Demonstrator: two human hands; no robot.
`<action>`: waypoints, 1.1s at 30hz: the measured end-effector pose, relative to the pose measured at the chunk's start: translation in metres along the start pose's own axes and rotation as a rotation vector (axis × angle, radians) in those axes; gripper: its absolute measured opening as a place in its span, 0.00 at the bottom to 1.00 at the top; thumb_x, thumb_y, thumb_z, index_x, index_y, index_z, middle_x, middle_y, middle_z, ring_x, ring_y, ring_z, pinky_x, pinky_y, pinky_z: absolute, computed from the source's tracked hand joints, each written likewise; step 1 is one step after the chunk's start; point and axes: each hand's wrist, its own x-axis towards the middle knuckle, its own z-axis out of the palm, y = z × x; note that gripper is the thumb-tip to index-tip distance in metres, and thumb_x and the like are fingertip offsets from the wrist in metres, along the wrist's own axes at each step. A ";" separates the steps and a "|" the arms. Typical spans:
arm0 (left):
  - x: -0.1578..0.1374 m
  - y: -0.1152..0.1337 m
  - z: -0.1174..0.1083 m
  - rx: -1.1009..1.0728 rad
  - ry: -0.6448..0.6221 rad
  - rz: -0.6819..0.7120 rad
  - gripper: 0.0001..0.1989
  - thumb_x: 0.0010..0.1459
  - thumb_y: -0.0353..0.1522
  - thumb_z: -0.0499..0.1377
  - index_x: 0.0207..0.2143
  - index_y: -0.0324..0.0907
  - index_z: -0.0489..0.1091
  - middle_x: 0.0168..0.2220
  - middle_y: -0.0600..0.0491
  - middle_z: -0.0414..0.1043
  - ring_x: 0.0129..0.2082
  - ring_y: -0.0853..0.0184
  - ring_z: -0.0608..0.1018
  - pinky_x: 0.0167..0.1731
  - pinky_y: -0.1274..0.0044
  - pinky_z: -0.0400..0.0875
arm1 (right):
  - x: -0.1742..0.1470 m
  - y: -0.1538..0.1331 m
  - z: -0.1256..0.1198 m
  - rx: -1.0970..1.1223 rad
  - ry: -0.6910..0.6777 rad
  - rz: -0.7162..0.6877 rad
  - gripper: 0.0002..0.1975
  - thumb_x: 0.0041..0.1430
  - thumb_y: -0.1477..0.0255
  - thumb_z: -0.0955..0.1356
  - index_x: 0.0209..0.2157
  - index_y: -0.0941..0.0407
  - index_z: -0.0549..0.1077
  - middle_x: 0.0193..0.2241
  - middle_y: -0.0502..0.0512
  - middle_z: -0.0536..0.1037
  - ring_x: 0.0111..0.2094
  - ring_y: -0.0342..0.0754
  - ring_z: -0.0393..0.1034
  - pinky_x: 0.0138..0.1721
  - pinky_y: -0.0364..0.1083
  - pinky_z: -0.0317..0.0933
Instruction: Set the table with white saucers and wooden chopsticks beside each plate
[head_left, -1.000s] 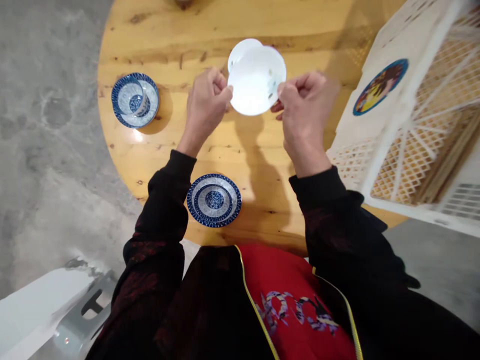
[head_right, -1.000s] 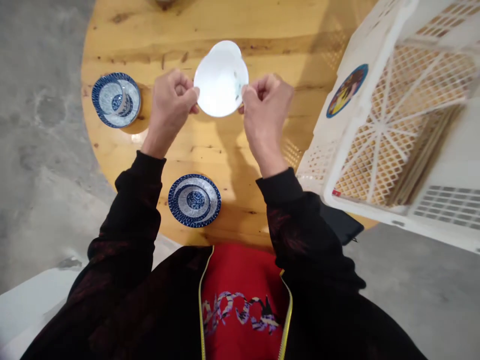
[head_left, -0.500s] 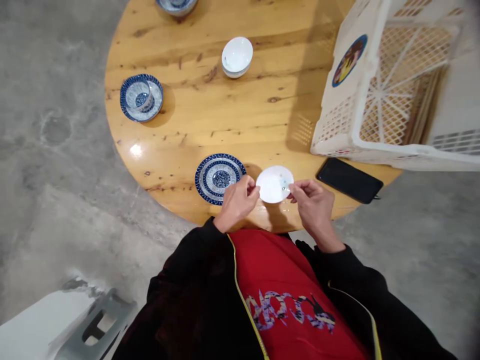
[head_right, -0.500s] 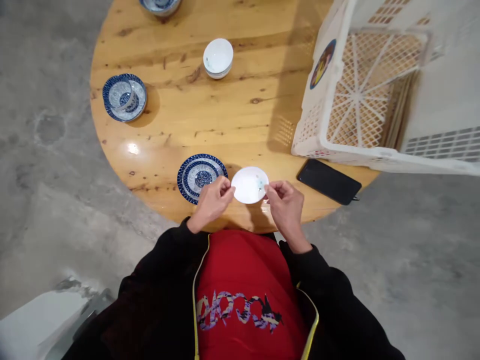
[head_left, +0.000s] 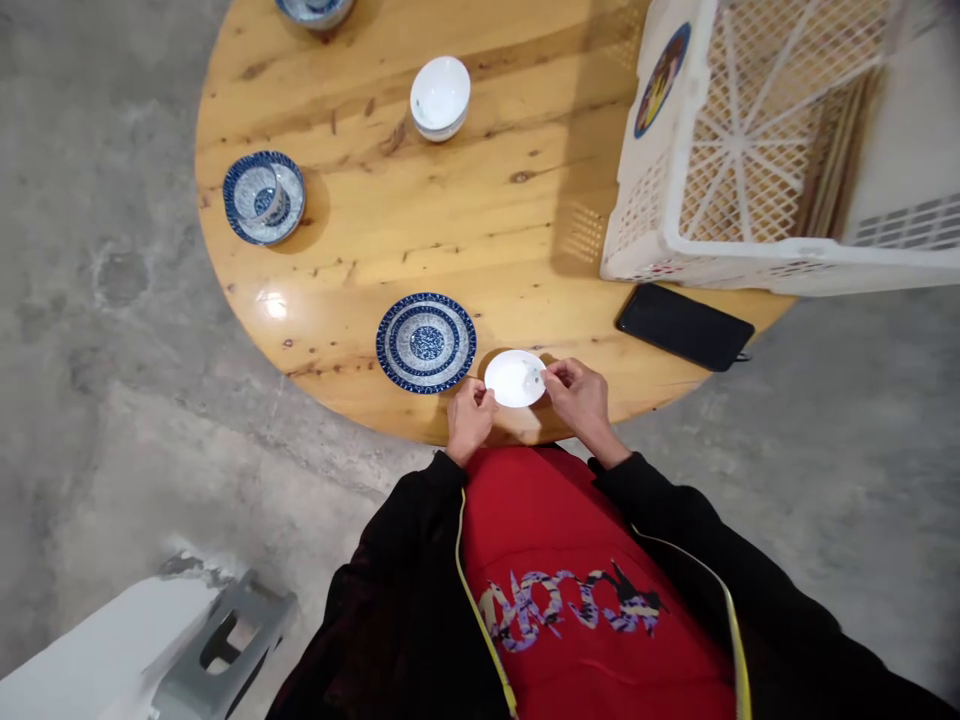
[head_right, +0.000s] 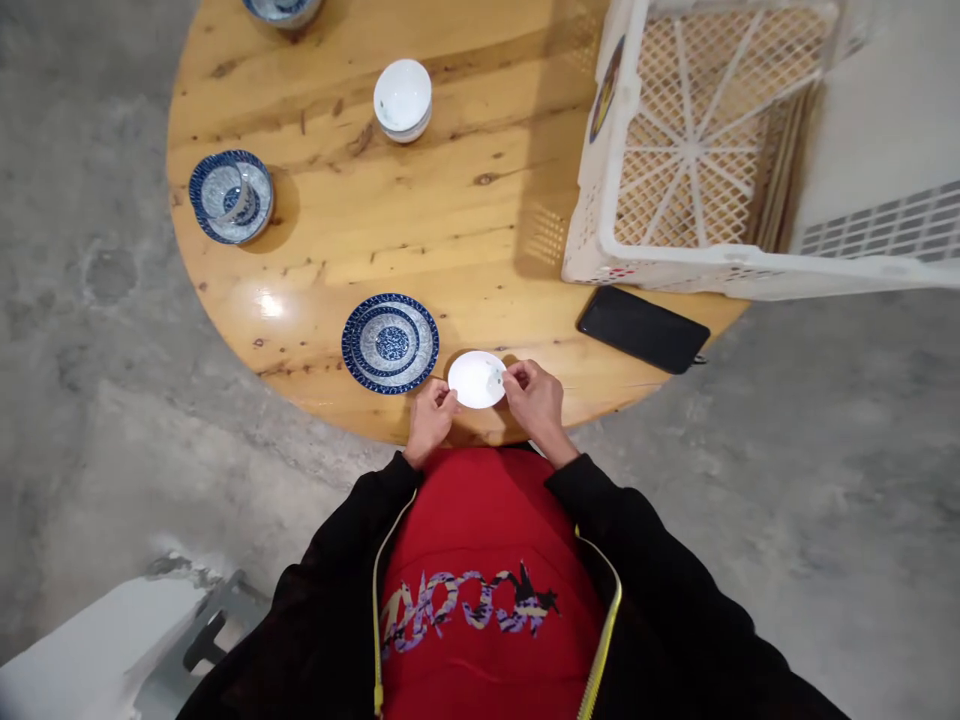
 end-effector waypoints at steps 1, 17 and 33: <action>0.000 0.000 0.001 -0.012 0.015 -0.007 0.07 0.65 0.28 0.57 0.32 0.45 0.62 0.28 0.57 0.75 0.31 0.66 0.80 0.36 0.76 0.70 | 0.003 -0.001 0.001 -0.010 -0.003 -0.009 0.13 0.51 0.58 0.66 0.26 0.53 0.72 0.23 0.52 0.75 0.26 0.50 0.69 0.33 0.48 0.60; 0.001 -0.003 0.020 -0.379 0.149 -0.005 0.04 0.63 0.27 0.57 0.33 0.42 0.66 0.28 0.57 0.71 0.27 0.69 0.79 0.32 0.79 0.71 | 0.027 -0.003 0.007 0.002 -0.052 -0.060 0.14 0.53 0.59 0.65 0.29 0.55 0.74 0.27 0.56 0.79 0.28 0.51 0.71 0.33 0.48 0.61; 0.005 0.002 0.019 -0.422 0.177 -0.044 0.04 0.63 0.29 0.57 0.33 0.41 0.68 0.28 0.56 0.72 0.27 0.67 0.79 0.30 0.78 0.71 | 0.033 -0.007 0.009 0.008 -0.117 -0.091 0.15 0.52 0.59 0.63 0.28 0.55 0.74 0.26 0.57 0.78 0.27 0.51 0.70 0.33 0.48 0.60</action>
